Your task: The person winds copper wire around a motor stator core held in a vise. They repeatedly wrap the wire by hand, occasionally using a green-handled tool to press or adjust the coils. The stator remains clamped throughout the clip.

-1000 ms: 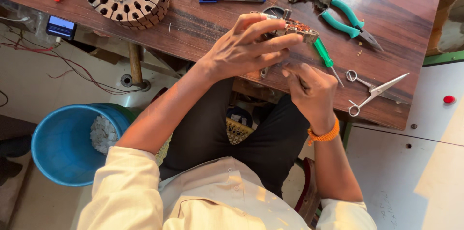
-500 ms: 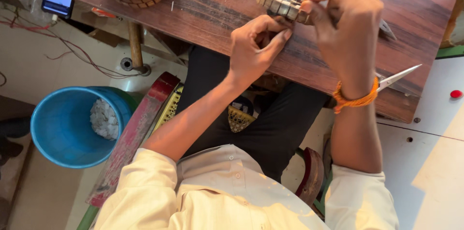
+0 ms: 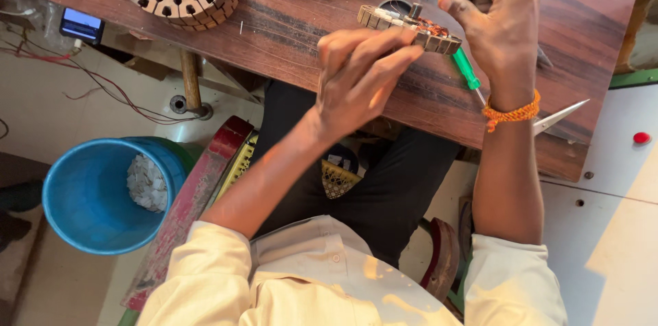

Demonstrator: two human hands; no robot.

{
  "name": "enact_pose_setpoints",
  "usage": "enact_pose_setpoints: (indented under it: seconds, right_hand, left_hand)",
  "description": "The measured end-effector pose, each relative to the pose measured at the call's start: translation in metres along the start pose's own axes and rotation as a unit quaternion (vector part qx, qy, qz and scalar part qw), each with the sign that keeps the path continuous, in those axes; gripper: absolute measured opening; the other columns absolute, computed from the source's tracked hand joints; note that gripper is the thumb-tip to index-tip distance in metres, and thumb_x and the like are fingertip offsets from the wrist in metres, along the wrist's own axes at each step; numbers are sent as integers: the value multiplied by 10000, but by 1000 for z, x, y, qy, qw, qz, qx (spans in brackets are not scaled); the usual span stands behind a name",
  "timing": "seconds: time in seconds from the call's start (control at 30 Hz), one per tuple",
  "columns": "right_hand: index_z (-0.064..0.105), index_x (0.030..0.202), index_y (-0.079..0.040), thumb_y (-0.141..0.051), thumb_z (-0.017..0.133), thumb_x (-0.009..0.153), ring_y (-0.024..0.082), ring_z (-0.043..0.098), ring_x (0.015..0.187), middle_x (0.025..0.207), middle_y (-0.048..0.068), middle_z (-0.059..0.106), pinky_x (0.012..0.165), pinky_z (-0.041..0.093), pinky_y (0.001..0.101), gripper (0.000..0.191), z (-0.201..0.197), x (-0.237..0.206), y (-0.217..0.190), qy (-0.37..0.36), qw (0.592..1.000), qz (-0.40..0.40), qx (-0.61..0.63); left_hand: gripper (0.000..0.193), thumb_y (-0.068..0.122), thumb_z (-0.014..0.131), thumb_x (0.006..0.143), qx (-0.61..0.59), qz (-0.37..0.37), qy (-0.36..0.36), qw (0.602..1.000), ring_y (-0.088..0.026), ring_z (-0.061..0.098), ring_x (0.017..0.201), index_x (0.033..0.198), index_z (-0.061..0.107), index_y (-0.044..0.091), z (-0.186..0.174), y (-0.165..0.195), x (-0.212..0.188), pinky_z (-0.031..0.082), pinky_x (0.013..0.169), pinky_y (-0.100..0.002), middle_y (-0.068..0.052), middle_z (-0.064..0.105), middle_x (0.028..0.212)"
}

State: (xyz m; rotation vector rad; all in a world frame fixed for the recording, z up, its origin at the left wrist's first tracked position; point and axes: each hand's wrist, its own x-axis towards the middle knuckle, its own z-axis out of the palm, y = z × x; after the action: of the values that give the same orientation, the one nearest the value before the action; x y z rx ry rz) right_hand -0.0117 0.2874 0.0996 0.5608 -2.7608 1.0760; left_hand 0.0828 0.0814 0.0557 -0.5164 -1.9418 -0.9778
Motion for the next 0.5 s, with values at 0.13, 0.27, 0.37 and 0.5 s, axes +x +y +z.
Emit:
enact_pose_setpoints:
  seconds: [0.13, 0.27, 0.37, 0.5]
  right_hand:
    - [748, 1005, 62, -32, 794, 1041, 2, 493, 724, 768, -53, 597, 615, 360, 207, 111, -11, -18, 5, -5, 996, 33, 82]
    - [744, 1059, 49, -72, 770, 1054, 2, 443, 669, 783, -58, 584, 573, 298, 195, 124, -32, -43, -23, -4, 985, 88, 151]
    - [736, 1057, 51, -31, 729, 1015, -11, 530, 682, 812, -43, 669, 580, 369, 170, 92, -30, -54, -42, -35, 983, 79, 164]
    - [738, 1059, 40, -14, 741, 1017, -4, 522, 682, 823, -18, 670, 571, 351, 175, 69, -24, -60, -51, -23, 978, 93, 183]
  left_hand:
    - [678, 140, 765, 1001, -13, 144, -150, 978, -162, 620, 1116, 1546, 362, 167, 0, -49, 22, 512, 1020, -345, 23, 677, 1282]
    - [753, 260, 799, 1049, -16, 146, -225, 963, -134, 645, 1086, 1651, 346, 247, 11, -70, 19, 549, 1001, -335, 78, 690, 1212]
    - [688, 222, 767, 1005, -46, 131, -217, 966, -132, 661, 1123, 1608, 436, 219, 13, -72, 16, 559, 983, -329, 65, 695, 1274]
    - [471, 248, 794, 1017, -55, 128, -201, 970, -144, 669, 1089, 1435, 581, 208, 12, -71, 15, 567, 958, -330, 58, 699, 1267]
